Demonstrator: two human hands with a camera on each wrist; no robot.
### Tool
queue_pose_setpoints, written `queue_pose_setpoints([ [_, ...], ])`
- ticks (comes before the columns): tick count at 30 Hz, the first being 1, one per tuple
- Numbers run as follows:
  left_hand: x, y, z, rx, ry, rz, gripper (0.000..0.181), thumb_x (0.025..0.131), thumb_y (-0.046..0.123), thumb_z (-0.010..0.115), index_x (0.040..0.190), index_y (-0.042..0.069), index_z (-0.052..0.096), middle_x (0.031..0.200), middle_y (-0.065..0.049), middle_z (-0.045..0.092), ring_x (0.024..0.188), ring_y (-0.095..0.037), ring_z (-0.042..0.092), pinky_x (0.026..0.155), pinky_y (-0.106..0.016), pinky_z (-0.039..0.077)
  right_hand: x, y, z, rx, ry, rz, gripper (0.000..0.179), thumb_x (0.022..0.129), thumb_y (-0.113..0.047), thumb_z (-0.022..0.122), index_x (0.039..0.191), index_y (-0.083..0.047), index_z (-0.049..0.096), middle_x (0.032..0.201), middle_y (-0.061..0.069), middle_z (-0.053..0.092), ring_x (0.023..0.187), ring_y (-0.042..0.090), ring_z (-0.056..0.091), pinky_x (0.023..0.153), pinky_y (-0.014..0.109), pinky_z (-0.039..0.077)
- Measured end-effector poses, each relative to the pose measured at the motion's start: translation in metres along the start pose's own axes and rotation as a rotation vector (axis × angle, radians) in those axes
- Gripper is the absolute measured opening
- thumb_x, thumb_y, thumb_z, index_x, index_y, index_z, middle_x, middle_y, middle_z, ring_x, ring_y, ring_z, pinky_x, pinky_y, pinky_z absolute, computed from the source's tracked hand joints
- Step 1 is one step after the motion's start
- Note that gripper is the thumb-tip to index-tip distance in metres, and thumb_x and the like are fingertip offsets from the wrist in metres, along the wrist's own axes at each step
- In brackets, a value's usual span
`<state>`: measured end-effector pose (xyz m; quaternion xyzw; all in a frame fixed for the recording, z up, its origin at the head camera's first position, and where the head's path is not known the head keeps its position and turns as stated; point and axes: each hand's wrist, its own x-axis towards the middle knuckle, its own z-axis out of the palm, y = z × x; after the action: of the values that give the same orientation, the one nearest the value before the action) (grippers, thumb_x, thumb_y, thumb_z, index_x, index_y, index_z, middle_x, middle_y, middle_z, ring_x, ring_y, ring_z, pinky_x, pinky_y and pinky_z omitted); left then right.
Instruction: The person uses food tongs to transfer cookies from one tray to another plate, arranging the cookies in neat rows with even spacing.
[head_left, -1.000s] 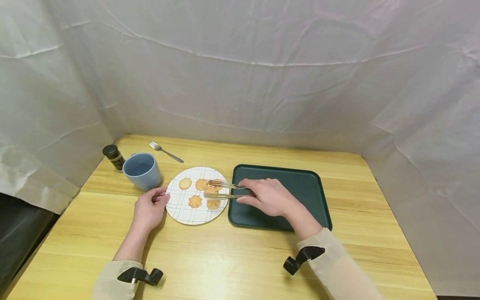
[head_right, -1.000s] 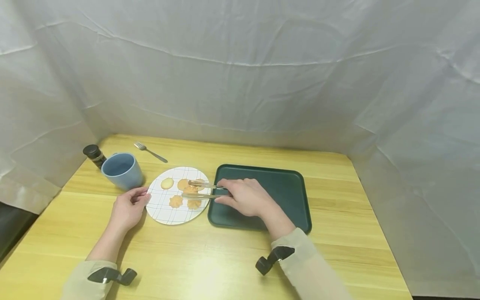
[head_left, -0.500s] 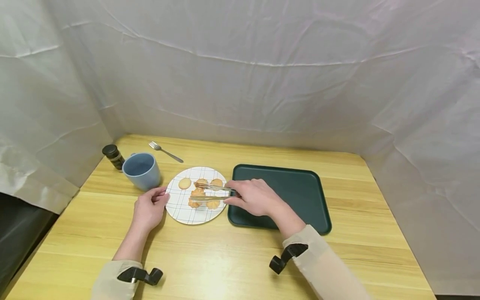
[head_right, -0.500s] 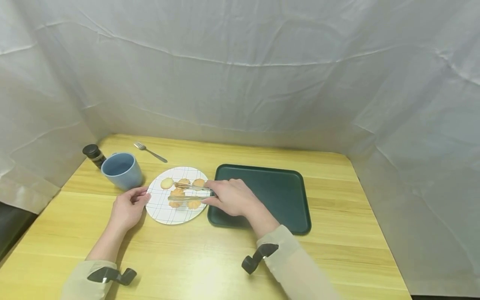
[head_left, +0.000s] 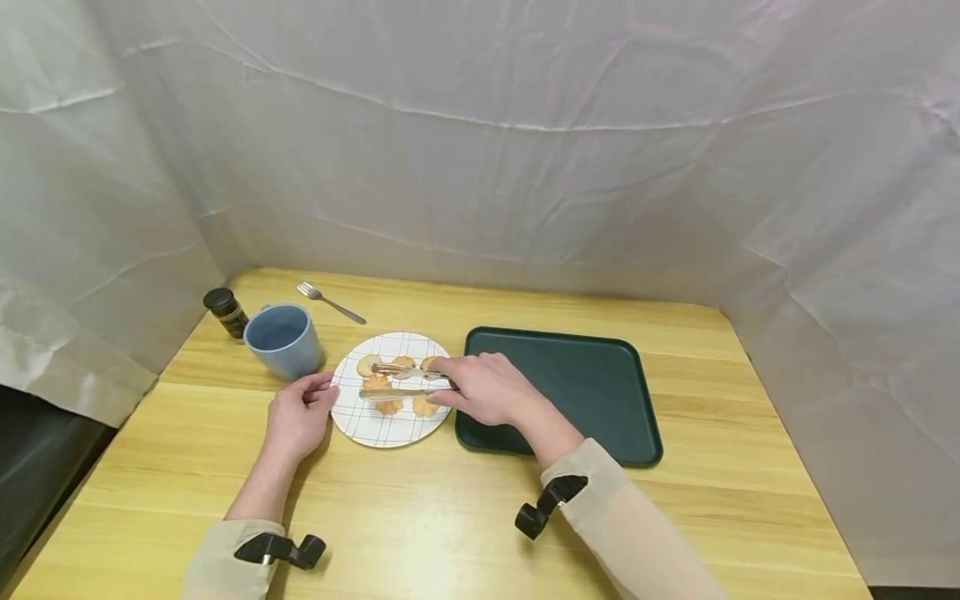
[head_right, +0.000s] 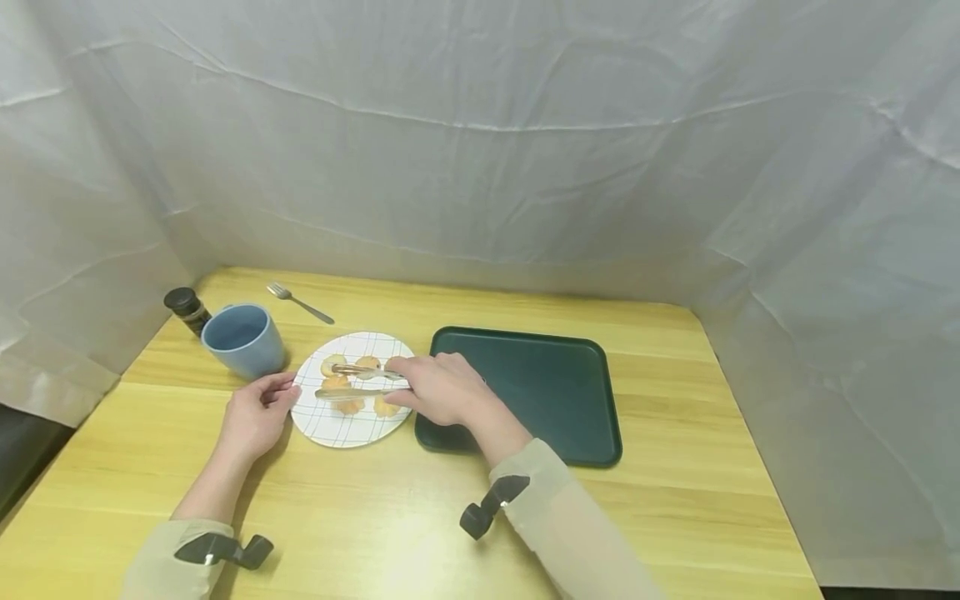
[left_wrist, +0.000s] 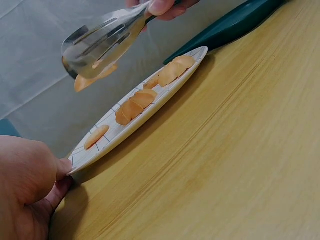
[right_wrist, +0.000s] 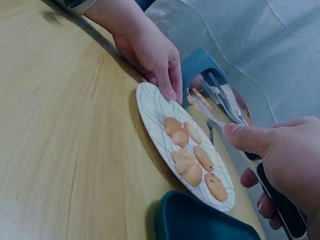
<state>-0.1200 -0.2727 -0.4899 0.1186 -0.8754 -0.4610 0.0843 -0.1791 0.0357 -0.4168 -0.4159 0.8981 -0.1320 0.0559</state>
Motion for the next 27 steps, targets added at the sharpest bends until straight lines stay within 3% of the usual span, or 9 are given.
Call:
queue_pose_setpoints([
  [12, 0.0, -0.001, -0.001, 0.021, 0.0, 0.008, 0.032, 0.106, 0.019, 0.066, 0.132, 0.0, 0.071, 0.113, -0.016, 0.074, 0.102, -0.025, 0.066, 0.078, -0.012, 0.047, 0.023, -0.014, 0.012, -0.079, -0.069, 0.041, 0.052, 0.108, -0.054, 0.055, 0.149, -0.023, 0.059, 0.144, -0.008, 0.063, 0.108, 0.013, 0.067, 0.081, 0.035, 0.051],
  [27, 0.001, 0.0, 0.0, 0.028, -0.016, -0.004, 0.034, 0.107, 0.021, 0.065, 0.134, 0.001, 0.07, 0.115, -0.016, 0.074, 0.105, -0.025, 0.066, 0.079, -0.014, 0.047, 0.034, -0.017, 0.022, -0.083, -0.105, 0.063, 0.047, 0.107, -0.053, 0.058, 0.143, -0.023, 0.062, 0.127, -0.007, 0.07, 0.077, 0.011, 0.059, 0.066, 0.033, 0.048],
])
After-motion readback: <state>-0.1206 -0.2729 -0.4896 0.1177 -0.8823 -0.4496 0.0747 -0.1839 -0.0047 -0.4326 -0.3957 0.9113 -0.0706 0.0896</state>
